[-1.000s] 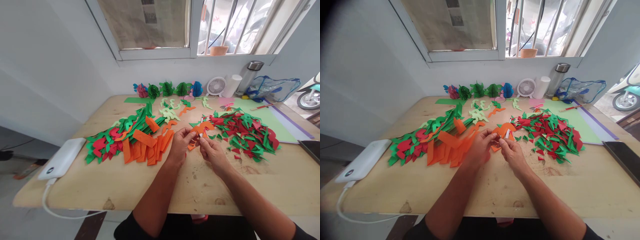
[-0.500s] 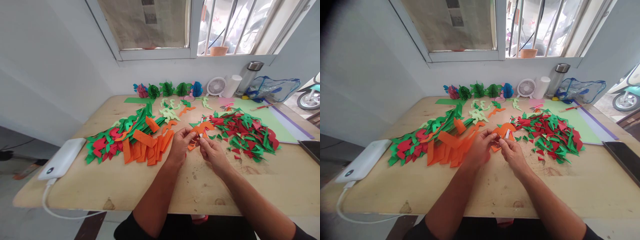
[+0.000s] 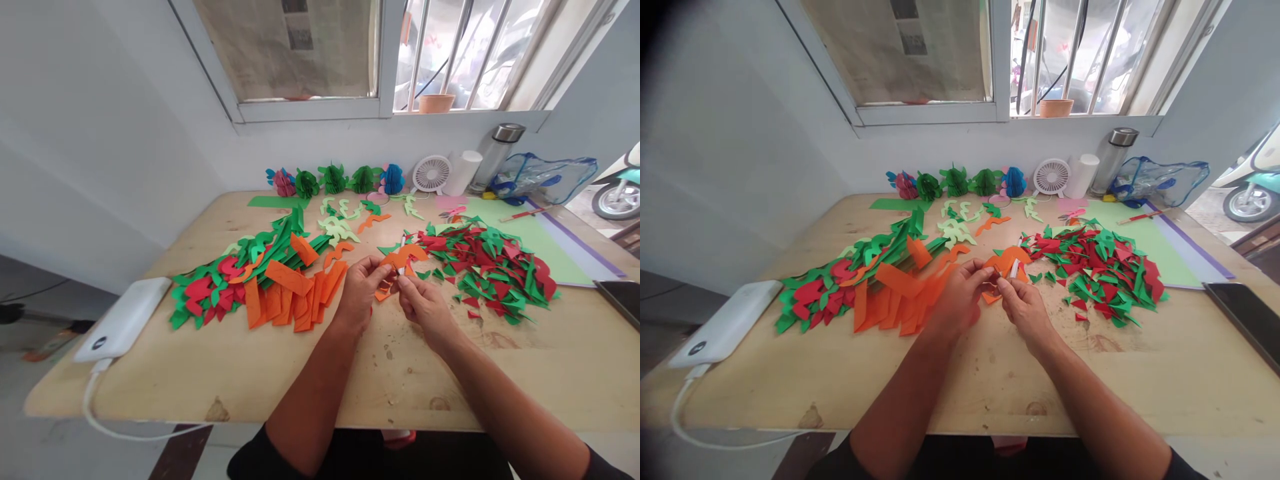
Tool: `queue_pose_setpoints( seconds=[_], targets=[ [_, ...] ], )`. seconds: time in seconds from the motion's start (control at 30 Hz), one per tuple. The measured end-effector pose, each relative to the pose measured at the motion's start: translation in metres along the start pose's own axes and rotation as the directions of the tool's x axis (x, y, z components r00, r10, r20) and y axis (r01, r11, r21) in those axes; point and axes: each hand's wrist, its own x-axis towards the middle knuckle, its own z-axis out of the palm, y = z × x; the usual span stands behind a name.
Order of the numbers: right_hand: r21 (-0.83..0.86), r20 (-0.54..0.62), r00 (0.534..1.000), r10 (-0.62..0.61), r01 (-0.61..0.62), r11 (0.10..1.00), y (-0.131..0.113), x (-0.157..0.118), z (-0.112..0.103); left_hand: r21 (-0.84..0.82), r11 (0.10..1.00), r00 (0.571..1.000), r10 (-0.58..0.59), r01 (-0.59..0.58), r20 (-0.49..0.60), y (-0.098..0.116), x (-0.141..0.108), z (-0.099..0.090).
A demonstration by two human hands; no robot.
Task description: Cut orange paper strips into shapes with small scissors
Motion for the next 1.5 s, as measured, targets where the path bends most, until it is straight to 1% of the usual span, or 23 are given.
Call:
queue_pose_setpoints(
  seconds=[0.9, 1.5],
  targets=[
    [-0.006, -0.003, 1.000, -0.022, 0.022, 1.000, 0.0000, -0.0008, 0.0001, 0.009, 1.000, 1.000, 0.012, -0.012, 0.011, -0.0009, 0.0003, -0.0004],
    [-0.018, -0.001, 1.000, -0.024, 0.024, 1.000, -0.0002, -0.0009, -0.0002, 0.020, 1.000, 1.000, -0.001, 0.001, 0.009, 0.0000, 0.0002, -0.0002]
  ],
)
